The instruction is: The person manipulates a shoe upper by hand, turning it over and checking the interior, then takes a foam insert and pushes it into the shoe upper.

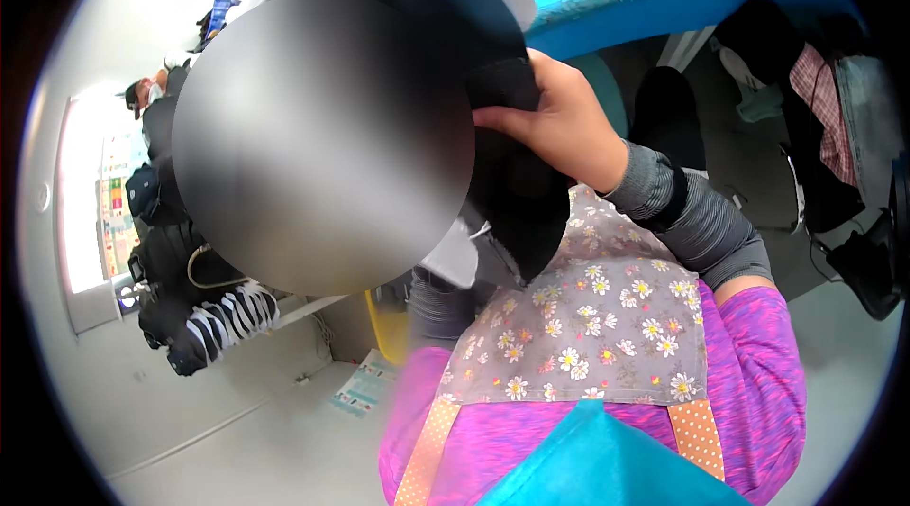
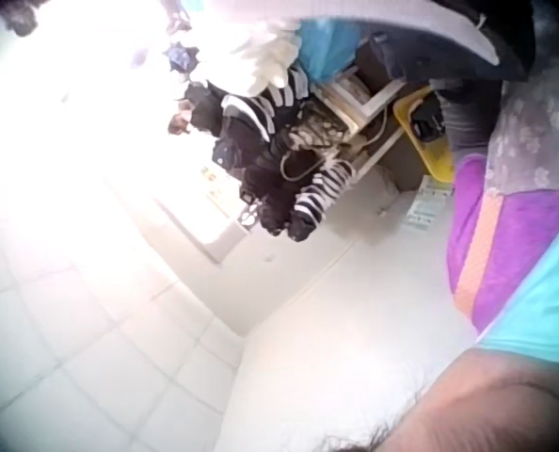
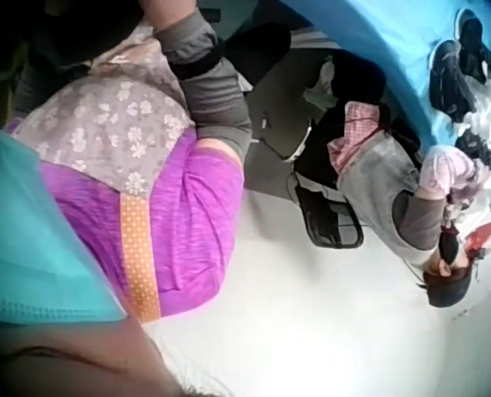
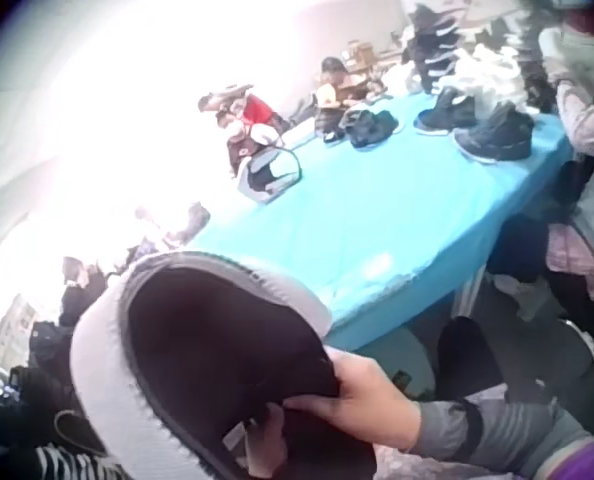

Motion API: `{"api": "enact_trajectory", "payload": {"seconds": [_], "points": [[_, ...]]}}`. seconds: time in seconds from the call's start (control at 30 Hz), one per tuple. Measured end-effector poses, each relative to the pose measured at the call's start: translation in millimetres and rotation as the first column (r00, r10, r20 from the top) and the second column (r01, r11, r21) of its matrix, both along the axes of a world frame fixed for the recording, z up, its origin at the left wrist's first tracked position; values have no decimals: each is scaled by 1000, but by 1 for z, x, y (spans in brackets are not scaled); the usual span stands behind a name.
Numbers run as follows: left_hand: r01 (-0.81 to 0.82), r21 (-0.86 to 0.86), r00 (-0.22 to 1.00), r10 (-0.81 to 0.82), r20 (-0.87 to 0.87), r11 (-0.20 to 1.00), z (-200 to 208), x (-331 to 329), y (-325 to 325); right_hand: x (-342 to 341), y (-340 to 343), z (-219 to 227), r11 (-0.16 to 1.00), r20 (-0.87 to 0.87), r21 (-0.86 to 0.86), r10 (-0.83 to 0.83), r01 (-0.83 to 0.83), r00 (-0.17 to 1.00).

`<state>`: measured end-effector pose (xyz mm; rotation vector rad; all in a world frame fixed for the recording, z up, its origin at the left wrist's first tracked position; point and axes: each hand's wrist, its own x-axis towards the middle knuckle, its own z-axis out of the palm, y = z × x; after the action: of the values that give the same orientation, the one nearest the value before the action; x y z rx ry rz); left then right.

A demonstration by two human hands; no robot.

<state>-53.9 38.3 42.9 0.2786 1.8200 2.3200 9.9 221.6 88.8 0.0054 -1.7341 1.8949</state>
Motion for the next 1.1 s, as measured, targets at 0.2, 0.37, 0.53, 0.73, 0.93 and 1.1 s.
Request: {"api": "enact_trajectory", "payload": {"seconds": [0.2,0.37,0.53,0.73,0.93,1.1], "points": [[173,216,965,-210,159,961,16,26,35,-1,7,11,996,1,-50,70,-70,998],[134,21,983,-136,125,991,0,13,18,-5,15,13,997,-50,71,34,-31,998],[21,-152,997,-10,76,988,-10,-9,-18,3,-4,-11,995,15,62,75,-76,997],[-106,274,994,98,41,956,5,18,12,17,5,-24,952,275,-80,306,-295,912],[61,217,996,-74,54,974,24,21,-2,26,-3,-16,934,296,76,313,-349,902],[-10,388,984,-60,167,921,19,19,-2,26,-4,-19,942,236,131,274,-309,933]]}}
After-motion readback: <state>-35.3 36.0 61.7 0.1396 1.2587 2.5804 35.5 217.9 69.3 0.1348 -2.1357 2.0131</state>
